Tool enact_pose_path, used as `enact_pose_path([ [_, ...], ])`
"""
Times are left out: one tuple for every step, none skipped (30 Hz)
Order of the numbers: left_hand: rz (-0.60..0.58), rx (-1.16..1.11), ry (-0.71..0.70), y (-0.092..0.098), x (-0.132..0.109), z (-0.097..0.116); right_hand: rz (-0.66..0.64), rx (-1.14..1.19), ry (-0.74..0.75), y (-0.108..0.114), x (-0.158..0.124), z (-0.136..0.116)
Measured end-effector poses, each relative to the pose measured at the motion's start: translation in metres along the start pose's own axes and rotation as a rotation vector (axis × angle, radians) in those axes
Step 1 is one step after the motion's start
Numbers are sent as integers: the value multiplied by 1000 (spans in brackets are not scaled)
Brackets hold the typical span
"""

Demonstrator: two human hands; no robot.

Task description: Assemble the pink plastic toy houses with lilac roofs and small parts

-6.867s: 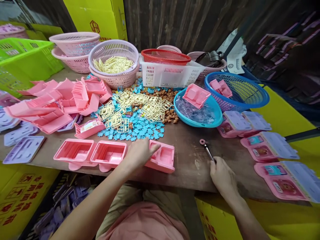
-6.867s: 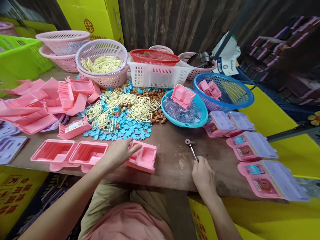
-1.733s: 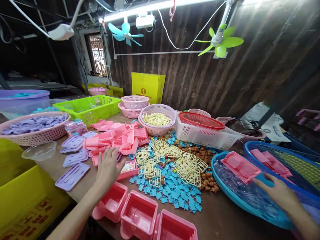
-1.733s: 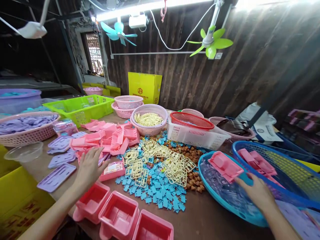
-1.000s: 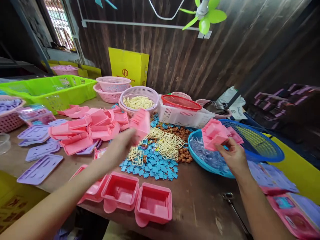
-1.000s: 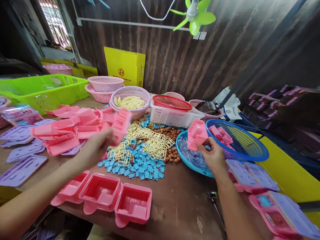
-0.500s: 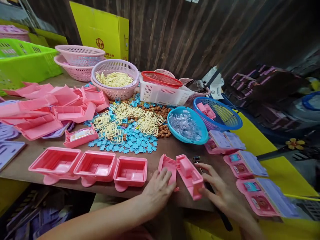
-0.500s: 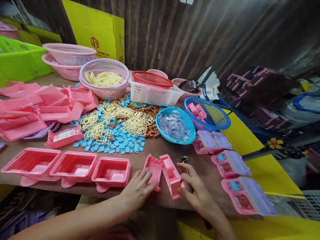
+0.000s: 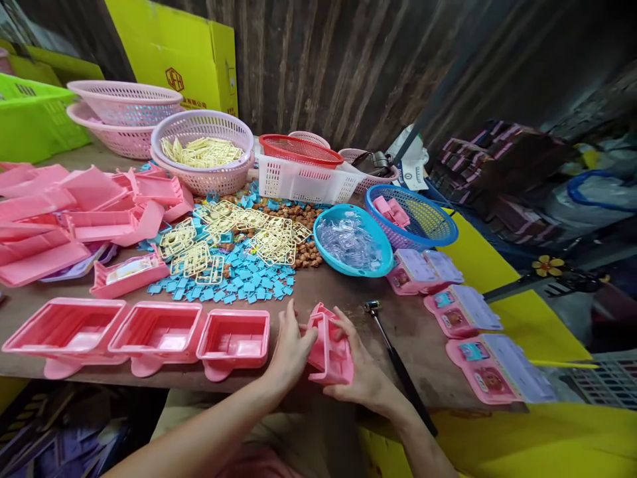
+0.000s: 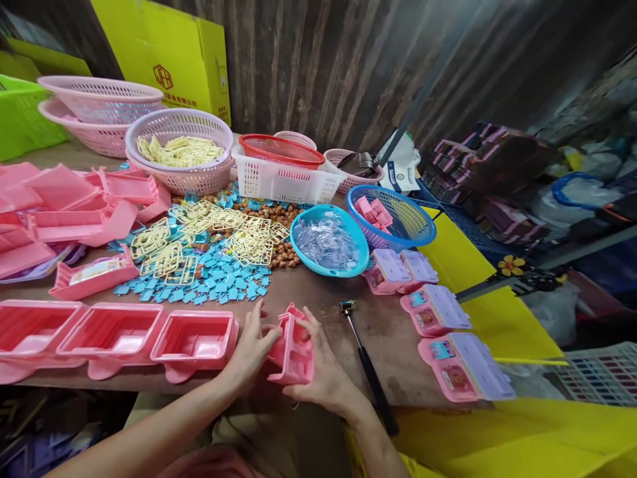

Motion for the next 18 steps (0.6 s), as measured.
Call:
enact_pose_path([
  [-33,30,25,-2,3,2,-42,-12,-18,-1,0,1],
  [-79,80,28,-4,7,5,-80,-37,-30,-2,0,2],
  [-126,147,9,-6,9,8,-107,-67,-31,-2,-1,2],
  [-165,222,-21,-8,11,10,-115,-94,-17,0,-1,1],
  [-194,301,-50,-10,13,12,-111,-118,3,2,-2,1],
  [-210,380,-69,-12,13,13,-95,-135,21,5,-3,1],
  [-215,458,-75,-14,13,13,-74,-139,32,8,-4,2],
  [-214,537,-71,-15,12,13,-51,-124,28,12,-7,4],
  [-208,612,-67,-17,11,12,-28,-84,9,15,-10,6],
  [-195,671,-67,-18,10,12,-5,-17,-16,19,-14,9],
  [-175,706,-70,-19,9,12,16,71,-41,23,-19,11],
  [-148,712,-76,-20,9,12,32,168,-68,26,-24,12],
  [-111,687,-90,-20,9,12,38,258,-93,29,-30,12],
  [-61,633,-119,-20,10,12,31,325,-112,30,-36,10],
  [0,561,-169,-19,10,14,15,357,-123,31,-41,7],
  [71,482,-241,-17,10,16,4,353,-127,31,-45,2],
  [137,405,-335,-14,9,19,8,313,-126,32,-49,-2],
  [190,340,-438,-12,7,22,38,244,-118,32,-51,-6],
])
Point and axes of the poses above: each hand's wrist, its own x-axis towards the middle knuckle, its own y-axis out of the back of the hand, z = x × y, the point moved 5 cm from there along x, towards the middle knuckle, and after that the axes turned 3 degrees about -x, right-handed, at the moved point
